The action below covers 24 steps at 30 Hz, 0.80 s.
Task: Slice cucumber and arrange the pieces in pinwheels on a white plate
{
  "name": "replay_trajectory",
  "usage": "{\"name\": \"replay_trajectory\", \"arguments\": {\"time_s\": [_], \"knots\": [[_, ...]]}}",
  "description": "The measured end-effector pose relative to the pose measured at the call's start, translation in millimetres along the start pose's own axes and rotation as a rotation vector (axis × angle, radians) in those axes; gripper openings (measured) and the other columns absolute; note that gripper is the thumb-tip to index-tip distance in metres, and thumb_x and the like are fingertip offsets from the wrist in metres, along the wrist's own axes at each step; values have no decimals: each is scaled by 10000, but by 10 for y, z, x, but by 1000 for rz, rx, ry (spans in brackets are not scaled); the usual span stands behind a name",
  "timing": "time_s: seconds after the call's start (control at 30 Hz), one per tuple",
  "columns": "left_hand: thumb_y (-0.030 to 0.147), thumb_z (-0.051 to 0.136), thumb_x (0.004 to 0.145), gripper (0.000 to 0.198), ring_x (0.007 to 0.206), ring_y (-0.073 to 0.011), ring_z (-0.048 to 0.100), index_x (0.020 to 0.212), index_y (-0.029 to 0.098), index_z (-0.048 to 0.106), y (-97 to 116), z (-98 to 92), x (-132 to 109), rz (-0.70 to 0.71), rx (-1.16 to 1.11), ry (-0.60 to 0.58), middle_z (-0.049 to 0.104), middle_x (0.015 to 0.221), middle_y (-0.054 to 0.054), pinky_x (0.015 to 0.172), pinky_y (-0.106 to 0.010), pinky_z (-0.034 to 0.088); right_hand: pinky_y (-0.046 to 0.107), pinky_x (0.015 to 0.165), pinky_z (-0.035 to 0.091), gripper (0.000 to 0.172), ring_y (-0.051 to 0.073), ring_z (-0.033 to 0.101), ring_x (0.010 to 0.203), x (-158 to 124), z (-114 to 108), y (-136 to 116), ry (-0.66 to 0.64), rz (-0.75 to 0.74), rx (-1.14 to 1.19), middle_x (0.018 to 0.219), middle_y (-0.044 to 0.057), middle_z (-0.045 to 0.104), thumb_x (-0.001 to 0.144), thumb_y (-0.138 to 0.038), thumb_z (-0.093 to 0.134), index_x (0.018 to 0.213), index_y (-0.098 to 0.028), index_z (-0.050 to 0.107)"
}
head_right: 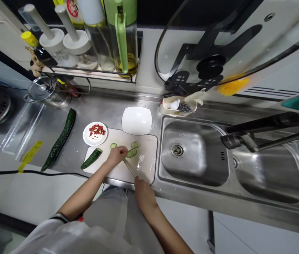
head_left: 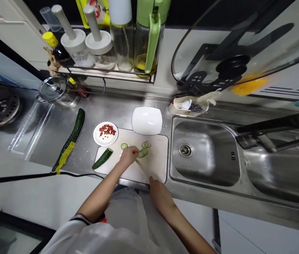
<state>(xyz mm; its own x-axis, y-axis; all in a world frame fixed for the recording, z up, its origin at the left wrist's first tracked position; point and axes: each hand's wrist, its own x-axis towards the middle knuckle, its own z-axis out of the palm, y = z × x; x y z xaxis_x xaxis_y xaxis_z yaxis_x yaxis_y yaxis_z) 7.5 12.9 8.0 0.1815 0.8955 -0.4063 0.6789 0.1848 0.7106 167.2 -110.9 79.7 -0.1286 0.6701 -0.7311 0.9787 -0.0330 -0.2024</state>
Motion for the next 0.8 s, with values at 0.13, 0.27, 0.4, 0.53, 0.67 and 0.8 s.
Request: {"name": "replay_trajectory", "arguments": {"time_s": [0.13, 0.27, 0.4, 0.53, 0.67, 0.8], "knots": [[167, 567, 734, 159, 724, -116, 620, 804, 196, 707, -111, -79, -88, -83, 18, 70, 702, 778, 3, 685, -198, 432, 276, 661, 457, 357, 225, 651, 875, -27, 30, 38, -1, -21, 21, 913, 111, 663, 853, -12, 304, 1083, -146, 541], [180, 571, 740, 142, 717, -113, 619, 780, 201, 706, -205, -127, -158, -119, 12, 93, 697, 749, 9, 674, -190, 425, 273, 651, 456, 375, 220, 652, 862, 17, 32, 23, 35, -29, 0, 914, 112, 660, 838, -1, 314, 1115, -137, 528], [202, 589, 743, 122, 709, -113, 620, 782, 199, 705, -247, -130, -176, -162, -8, 93, 698, 746, 4, 667, -188, 426, 265, 654, 461, 374, 217, 652, 878, 103, -10, -39, 68, -7, -17, 925, 127, 659, 857, -19, 305, 1145, -123, 521], [195, 584, 744, 129, 707, -115, 622, 792, 200, 704, -230, -128, -184, -188, 9, 109, 695, 739, 2, 667, -193, 424, 260, 660, 467, 393, 222, 648, 912, 157, -43, -93, 63, 9, -34, 959, 146, 655, 861, -24, 301, 1189, -116, 498], [207, 577, 754, 139, 726, -121, 621, 804, 205, 707, -201, -133, -196, -206, 55, 112, 700, 765, -5, 677, -199, 419, 261, 655, 473, 366, 220, 652, 903, 186, -39, -121, 57, 24, -42, 960, 151, 654, 876, -40, 298, 1163, -123, 509], [200, 555, 764, 160, 725, -123, 618, 797, 211, 711, -174, -147, -195, -214, 93, 95, 702, 765, -12, 682, -202, 412, 277, 681, 477, 367, 226, 649, 913, 205, -36, -142, 63, 16, -53, 965, 154, 654, 880, -38, 290, 1159, -117, 515]]}}
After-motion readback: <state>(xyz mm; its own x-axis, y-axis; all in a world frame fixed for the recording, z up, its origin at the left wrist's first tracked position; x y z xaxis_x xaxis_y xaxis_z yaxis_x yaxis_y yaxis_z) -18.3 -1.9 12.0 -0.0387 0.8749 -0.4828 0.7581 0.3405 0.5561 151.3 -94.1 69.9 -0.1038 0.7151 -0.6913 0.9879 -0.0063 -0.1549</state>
